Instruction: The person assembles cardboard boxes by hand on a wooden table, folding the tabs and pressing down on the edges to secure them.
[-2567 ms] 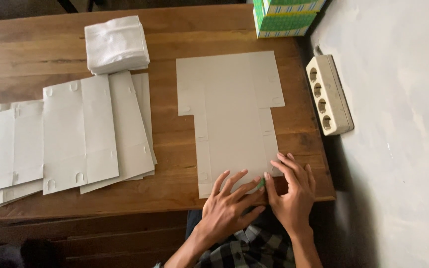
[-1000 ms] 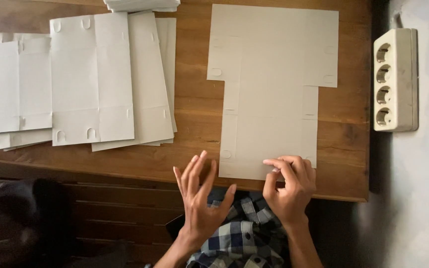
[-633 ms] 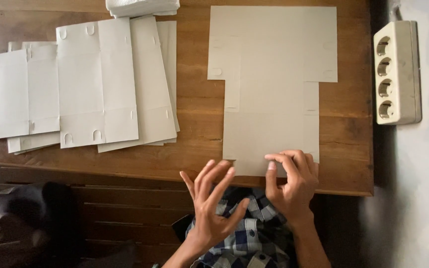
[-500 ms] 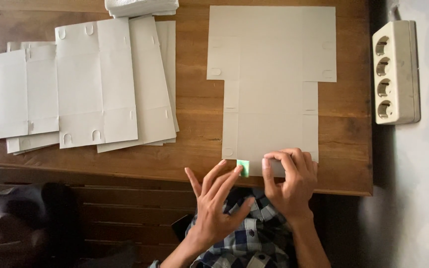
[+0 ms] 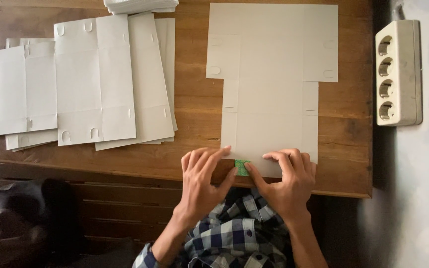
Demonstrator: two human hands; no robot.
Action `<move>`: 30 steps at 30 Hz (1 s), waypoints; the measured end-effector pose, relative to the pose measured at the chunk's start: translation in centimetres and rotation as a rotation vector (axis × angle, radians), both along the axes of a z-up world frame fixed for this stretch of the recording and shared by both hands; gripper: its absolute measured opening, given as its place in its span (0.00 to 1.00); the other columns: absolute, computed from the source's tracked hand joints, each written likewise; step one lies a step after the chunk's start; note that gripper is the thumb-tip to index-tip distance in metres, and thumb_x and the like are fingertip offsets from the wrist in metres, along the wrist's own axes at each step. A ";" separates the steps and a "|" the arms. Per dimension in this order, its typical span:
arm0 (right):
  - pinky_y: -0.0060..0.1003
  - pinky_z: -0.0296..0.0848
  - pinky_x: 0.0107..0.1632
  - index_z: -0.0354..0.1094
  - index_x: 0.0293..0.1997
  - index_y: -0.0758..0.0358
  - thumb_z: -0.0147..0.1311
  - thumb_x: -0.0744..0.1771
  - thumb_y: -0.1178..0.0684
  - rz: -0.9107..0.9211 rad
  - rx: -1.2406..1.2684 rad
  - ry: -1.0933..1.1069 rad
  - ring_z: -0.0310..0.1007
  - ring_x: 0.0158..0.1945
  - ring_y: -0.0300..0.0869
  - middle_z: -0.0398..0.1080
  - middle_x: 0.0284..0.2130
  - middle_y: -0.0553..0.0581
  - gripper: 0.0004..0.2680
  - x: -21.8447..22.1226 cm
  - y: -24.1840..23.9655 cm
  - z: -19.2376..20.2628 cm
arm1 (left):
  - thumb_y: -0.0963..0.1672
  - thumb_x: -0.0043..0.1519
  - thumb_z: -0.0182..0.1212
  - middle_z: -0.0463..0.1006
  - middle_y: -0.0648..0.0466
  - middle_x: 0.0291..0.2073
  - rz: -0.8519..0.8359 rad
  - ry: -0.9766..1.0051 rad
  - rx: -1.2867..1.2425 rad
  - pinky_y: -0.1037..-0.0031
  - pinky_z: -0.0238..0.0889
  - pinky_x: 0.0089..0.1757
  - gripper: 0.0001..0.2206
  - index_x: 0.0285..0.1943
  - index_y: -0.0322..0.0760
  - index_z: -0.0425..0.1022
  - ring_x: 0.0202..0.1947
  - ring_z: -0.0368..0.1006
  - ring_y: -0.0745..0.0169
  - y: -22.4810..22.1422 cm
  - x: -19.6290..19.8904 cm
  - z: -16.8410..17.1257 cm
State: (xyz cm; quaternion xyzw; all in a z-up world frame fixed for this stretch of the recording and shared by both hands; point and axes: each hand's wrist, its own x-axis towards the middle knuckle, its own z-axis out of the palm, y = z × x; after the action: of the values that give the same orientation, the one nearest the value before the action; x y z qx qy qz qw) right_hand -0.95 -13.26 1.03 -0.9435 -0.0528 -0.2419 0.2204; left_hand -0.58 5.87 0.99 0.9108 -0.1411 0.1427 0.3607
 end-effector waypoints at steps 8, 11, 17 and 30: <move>0.38 0.66 0.44 0.72 0.34 0.52 0.68 0.63 0.35 -0.011 0.061 0.020 0.68 0.38 0.44 0.65 0.32 0.46 0.14 0.1 0.1 0.2 | 0.48 0.55 0.73 0.80 0.65 0.38 0.111 0.043 -0.043 0.67 0.57 0.49 0.18 0.54 0.46 0.80 0.44 0.73 0.61 -0.9 1.2 -0.1; 0.36 0.70 0.43 0.71 0.34 0.50 0.70 0.62 0.34 -0.020 0.109 0.041 0.70 0.39 0.42 0.63 0.30 0.45 0.15 0.1 -0.1 -0.1 | 0.47 0.52 0.77 0.81 0.62 0.36 0.111 0.013 -0.082 0.68 0.59 0.47 0.20 0.53 0.44 0.82 0.43 0.75 0.58 -1.0 1.3 -0.5; 0.35 0.71 0.43 0.71 0.34 0.50 0.70 0.61 0.36 -0.016 0.112 0.020 0.70 0.39 0.42 0.63 0.30 0.44 0.14 0.1 -0.1 -0.1 | 0.47 0.53 0.76 0.81 0.60 0.43 0.067 -0.006 -0.059 0.68 0.59 0.49 0.21 0.55 0.44 0.81 0.48 0.75 0.57 -0.8 1.2 -0.3; 0.40 0.64 0.44 0.73 0.34 0.51 0.65 0.63 0.34 -0.004 0.020 0.011 0.67 0.36 0.43 0.68 0.33 0.45 0.14 -0.1 -0.2 -0.1 | 0.51 0.62 0.64 0.74 0.60 0.65 -0.208 0.187 0.011 0.59 0.47 0.59 0.25 0.68 0.47 0.70 0.71 0.62 0.59 1.3 0.8 0.8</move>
State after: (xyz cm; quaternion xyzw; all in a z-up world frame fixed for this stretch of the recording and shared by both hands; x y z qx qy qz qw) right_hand -1.07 -13.42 0.97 -0.9426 -0.0474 -0.2378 0.2296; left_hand 0.25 7.16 1.83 0.9025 -0.2012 0.0182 0.3803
